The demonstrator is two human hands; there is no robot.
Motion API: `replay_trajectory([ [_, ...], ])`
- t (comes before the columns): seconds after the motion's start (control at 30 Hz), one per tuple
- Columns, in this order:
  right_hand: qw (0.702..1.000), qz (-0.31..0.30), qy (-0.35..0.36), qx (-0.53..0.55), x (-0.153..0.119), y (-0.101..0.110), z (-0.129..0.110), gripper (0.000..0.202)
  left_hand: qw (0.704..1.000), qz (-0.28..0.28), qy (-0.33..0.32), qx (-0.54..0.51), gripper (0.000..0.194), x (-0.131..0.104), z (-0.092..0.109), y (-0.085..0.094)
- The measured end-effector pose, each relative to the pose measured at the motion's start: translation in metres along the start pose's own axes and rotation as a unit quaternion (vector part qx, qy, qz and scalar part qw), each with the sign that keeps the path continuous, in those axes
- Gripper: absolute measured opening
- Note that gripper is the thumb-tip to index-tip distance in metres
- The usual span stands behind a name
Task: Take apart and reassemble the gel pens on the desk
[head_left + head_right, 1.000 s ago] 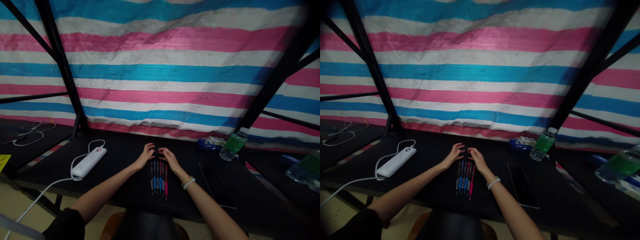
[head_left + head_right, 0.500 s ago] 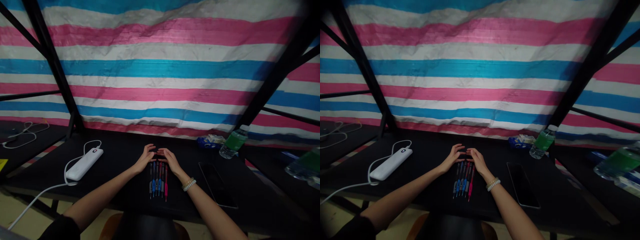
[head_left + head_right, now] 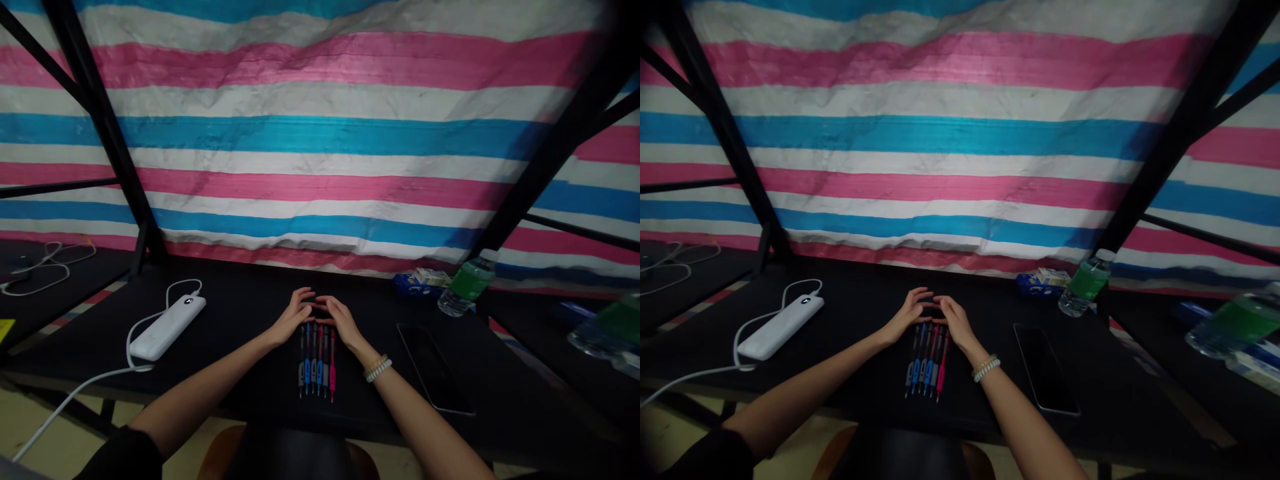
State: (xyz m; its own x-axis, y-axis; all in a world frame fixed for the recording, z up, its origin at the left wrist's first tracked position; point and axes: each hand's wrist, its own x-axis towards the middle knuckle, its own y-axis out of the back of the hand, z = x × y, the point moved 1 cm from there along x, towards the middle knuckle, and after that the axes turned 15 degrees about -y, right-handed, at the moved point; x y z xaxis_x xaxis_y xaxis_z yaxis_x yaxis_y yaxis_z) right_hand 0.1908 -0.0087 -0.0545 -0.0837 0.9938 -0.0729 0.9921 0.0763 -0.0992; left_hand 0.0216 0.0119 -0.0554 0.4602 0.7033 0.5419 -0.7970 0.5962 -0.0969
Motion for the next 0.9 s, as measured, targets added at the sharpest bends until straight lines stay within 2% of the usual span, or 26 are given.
replay_trajectory([
  [0.5,1.000,-0.010,0.000,0.004,-0.0021,-0.0007,-0.0007,0.047,1.000,0.006,0.009,0.005,0.061,-0.0011,0.0014,-0.0010],
  [0.9,1.000,-0.024,0.003,0.000,-0.0035,0.0007,0.0020,0.043,1.000,0.003,0.009,-0.014,0.054,-0.0027,0.0017,0.0003],
])
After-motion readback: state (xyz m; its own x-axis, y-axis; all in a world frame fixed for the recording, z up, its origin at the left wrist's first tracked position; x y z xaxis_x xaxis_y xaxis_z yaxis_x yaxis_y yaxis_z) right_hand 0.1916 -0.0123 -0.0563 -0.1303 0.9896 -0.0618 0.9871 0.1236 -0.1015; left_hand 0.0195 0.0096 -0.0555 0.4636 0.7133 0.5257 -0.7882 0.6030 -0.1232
